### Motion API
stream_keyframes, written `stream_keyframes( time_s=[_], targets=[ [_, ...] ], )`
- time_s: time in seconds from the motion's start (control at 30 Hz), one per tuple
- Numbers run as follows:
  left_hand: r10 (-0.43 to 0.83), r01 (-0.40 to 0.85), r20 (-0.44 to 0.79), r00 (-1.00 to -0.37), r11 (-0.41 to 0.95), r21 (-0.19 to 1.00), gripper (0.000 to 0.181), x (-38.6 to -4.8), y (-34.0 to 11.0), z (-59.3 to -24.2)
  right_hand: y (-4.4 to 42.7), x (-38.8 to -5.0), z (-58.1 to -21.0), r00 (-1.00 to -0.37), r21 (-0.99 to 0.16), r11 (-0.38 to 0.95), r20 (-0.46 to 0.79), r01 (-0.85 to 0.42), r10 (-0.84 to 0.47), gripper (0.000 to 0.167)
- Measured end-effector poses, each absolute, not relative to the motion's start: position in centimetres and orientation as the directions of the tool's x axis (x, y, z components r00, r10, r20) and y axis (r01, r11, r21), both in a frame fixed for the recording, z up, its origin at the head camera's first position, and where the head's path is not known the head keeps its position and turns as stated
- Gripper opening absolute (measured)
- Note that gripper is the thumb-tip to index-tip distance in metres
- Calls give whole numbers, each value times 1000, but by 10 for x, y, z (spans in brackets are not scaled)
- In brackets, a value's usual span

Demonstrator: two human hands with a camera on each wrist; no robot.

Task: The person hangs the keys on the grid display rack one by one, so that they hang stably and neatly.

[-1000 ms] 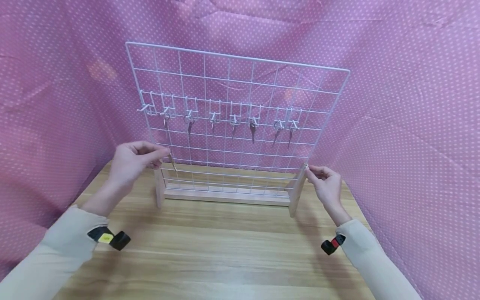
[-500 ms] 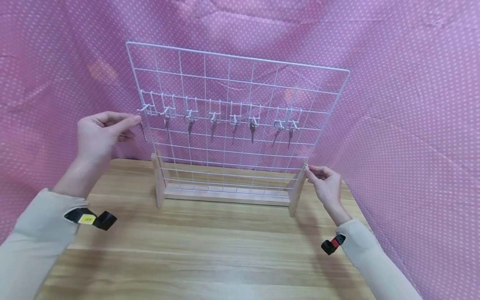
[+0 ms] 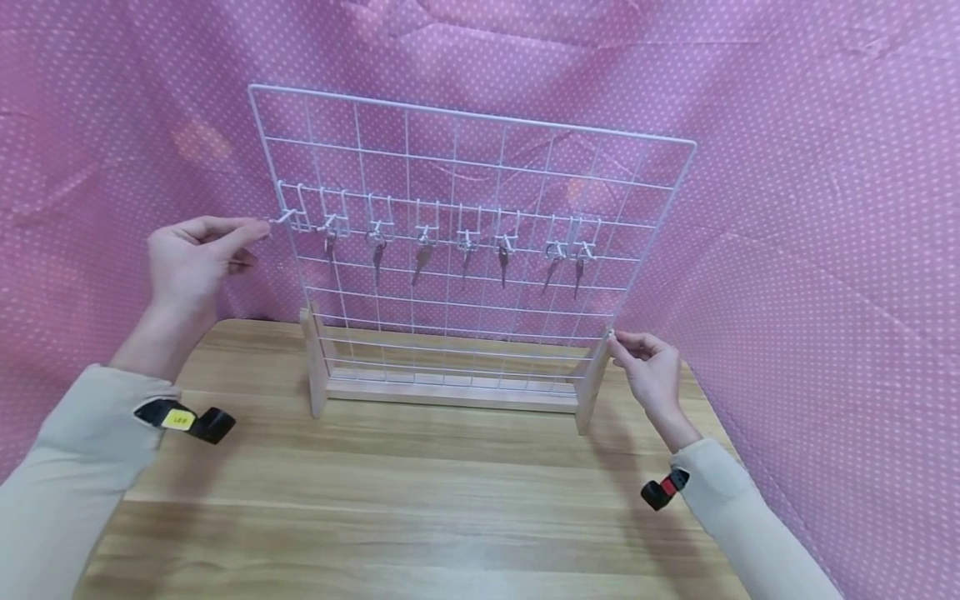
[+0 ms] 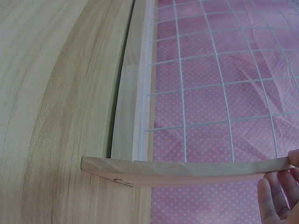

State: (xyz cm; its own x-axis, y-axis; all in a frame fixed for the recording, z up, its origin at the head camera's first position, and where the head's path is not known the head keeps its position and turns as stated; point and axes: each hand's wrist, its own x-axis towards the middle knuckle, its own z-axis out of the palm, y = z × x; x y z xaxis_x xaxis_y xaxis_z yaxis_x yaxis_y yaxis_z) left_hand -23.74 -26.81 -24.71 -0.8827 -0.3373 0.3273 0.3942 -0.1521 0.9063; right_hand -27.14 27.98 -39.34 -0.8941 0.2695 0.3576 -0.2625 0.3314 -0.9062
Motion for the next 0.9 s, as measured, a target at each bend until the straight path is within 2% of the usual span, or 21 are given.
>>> stream_keyframes(
  time_s=[0.4, 0.67, 0.9],
  targets=[
    [-337, 362, 312, -888, -98, 927, 14, -247, -265, -254, 280, -273, -394, -899, -911, 323, 348, -257, 266, 25],
    [-333, 347, 310, -891, -56, 936, 10, -248, -268, -258, 277, -277, -396, -898, -910, 312, 357, -272, 258, 25],
    [-328, 345, 288, -900, -131, 929, 10, -243, -269, -264, 281, -271, -397, -910, -921, 283, 337, -266, 241, 31]
  ],
)
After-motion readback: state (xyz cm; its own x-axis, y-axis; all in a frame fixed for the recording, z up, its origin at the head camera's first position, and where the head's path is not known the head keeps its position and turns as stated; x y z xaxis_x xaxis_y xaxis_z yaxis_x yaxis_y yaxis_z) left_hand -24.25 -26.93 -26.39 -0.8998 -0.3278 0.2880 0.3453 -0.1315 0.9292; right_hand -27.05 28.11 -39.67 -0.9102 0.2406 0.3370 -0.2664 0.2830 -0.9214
